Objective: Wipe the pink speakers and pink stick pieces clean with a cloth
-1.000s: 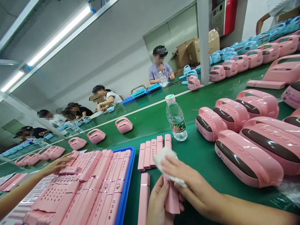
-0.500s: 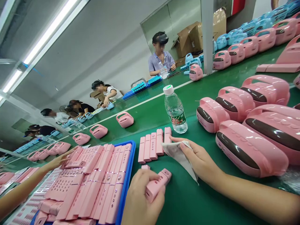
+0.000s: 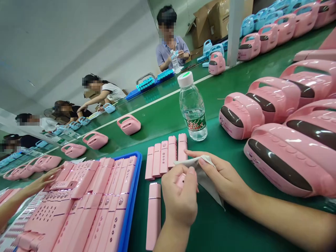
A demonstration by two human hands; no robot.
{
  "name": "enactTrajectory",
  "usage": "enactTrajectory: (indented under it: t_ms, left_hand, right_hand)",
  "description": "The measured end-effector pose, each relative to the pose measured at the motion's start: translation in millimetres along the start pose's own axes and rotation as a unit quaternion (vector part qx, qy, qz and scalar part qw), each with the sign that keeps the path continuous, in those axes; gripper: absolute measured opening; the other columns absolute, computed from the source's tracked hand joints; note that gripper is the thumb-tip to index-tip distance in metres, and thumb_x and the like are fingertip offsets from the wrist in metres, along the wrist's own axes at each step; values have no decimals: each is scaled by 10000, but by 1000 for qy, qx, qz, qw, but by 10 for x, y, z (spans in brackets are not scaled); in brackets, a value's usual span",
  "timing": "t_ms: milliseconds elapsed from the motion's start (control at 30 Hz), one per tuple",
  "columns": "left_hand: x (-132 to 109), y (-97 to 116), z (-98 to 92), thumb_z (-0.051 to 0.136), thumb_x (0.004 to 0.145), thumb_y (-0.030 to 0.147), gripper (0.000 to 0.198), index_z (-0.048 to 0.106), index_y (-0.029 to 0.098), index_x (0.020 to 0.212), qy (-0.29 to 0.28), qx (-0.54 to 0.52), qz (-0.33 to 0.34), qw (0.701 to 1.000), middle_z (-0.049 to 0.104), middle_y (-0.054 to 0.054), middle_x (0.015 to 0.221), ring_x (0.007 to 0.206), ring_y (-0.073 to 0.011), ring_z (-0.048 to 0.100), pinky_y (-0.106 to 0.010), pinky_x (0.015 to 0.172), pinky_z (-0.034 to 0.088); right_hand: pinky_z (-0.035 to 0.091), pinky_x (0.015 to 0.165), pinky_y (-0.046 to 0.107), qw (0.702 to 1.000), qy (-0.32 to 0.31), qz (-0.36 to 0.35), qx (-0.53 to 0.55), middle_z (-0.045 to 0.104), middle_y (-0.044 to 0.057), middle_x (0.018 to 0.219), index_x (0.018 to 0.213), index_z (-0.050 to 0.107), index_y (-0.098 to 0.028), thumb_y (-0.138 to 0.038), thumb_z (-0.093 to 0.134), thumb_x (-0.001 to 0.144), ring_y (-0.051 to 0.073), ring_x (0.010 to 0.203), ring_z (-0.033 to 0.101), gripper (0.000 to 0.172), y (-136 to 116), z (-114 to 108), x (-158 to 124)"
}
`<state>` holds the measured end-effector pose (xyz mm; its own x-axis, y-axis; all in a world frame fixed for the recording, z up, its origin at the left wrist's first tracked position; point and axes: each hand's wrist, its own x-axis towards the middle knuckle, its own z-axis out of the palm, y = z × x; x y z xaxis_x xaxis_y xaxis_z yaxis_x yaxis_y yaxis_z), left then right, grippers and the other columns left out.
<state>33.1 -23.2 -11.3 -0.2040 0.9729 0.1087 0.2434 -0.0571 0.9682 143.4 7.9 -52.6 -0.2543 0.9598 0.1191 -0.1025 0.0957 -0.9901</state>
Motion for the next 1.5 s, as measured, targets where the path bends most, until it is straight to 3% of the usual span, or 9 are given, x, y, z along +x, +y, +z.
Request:
enactTrajectory:
  t_ms: [167, 433, 800, 967, 1067, 1133, 1233, 1367, 1500]
  left_hand:
    - [109, 14, -18, 486, 723, 276, 275, 465, 187, 463, 7, -22, -23, 999, 436, 30, 401, 402, -99, 402, -238, 430, 314]
    - [236, -6, 117, 479, 701, 251, 272, 430, 192, 440, -34, 81, 11, 996, 420, 29, 397, 413, -93, 369, -234, 413, 251]
    - [59, -109, -201, 486, 722, 206, 238, 512, 174, 488, 41, -179, 5, 983, 466, 15, 399, 398, -120, 448, -249, 430, 377]
    - [-190, -232, -80, 447, 773, 166, 255, 484, 193, 522, 32, -54, 156, 986, 458, 25, 463, 460, -125, 449, -285, 519, 381]
    - [-336, -316, 63, 395, 770, 112, 244, 470, 192, 552, -12, 136, 328, 935, 456, 21, 496, 457, -115, 413, -286, 525, 343]
    - [-391, -328, 136, 347, 781, 85, 272, 440, 191, 549, -33, 207, 369, 905, 431, 23, 491, 451, -110, 381, -281, 509, 313]
    - [-395, -267, 140, 377, 799, 118, 264, 416, 187, 547, -34, 195, 294, 935, 407, 29, 493, 470, -108, 383, -283, 532, 320]
    - [-240, -173, -49, 447, 790, 208, 257, 494, 180, 539, -14, 9, 168, 986, 482, 14, 493, 487, -125, 464, -269, 509, 378]
    - [4, -162, -227, 447, 757, 263, 292, 506, 177, 484, 82, -154, 76, 982, 466, 10, 413, 419, -129, 458, -257, 458, 397]
  right_hand:
    - [527, 755, 337, 1000, 5, 6, 11, 698, 66, 934, 1138, 582, -175, -417, 410, 885, 215, 835, 657, 390, 25, 12, 28]
    - [470, 881, 343, 999, 28, -13, -17, 646, 55, 1123, 1134, 590, -203, -378, 412, 897, 225, 1008, 600, 345, 40, -43, 59]
    - [491, 857, 339, 1000, 15, -14, 23, 664, 75, 1085, 1127, 584, -159, -350, 411, 903, 200, 966, 623, 341, 22, -25, 57]
    - [473, 893, 323, 999, 22, -32, 24, 657, 72, 1107, 1098, 599, -145, -317, 399, 907, 200, 1041, 588, 326, 0, -44, 78]
    - [476, 883, 309, 999, 14, -39, 24, 667, 63, 1090, 1088, 609, -147, -295, 381, 908, 207, 1076, 570, 326, -14, -43, 81]
    - [476, 877, 306, 999, 8, -42, 21, 670, 60, 1082, 1092, 611, -146, -288, 381, 905, 211, 1086, 564, 328, -13, -42, 81]
    - [471, 869, 290, 999, 2, -47, 17, 669, 63, 1080, 1104, 602, -136, -279, 387, 902, 203, 1078, 568, 327, -1, -44, 84]
    - [461, 855, 278, 999, -3, -48, 16, 664, 67, 1073, 1093, 600, -129, -275, 381, 909, 193, 1033, 583, 321, 17, -43, 97]
    - [471, 815, 285, 999, -11, -45, 22, 672, 66, 1040, 1083, 606, -146, -289, 371, 917, 192, 966, 605, 321, 33, -34, 106]
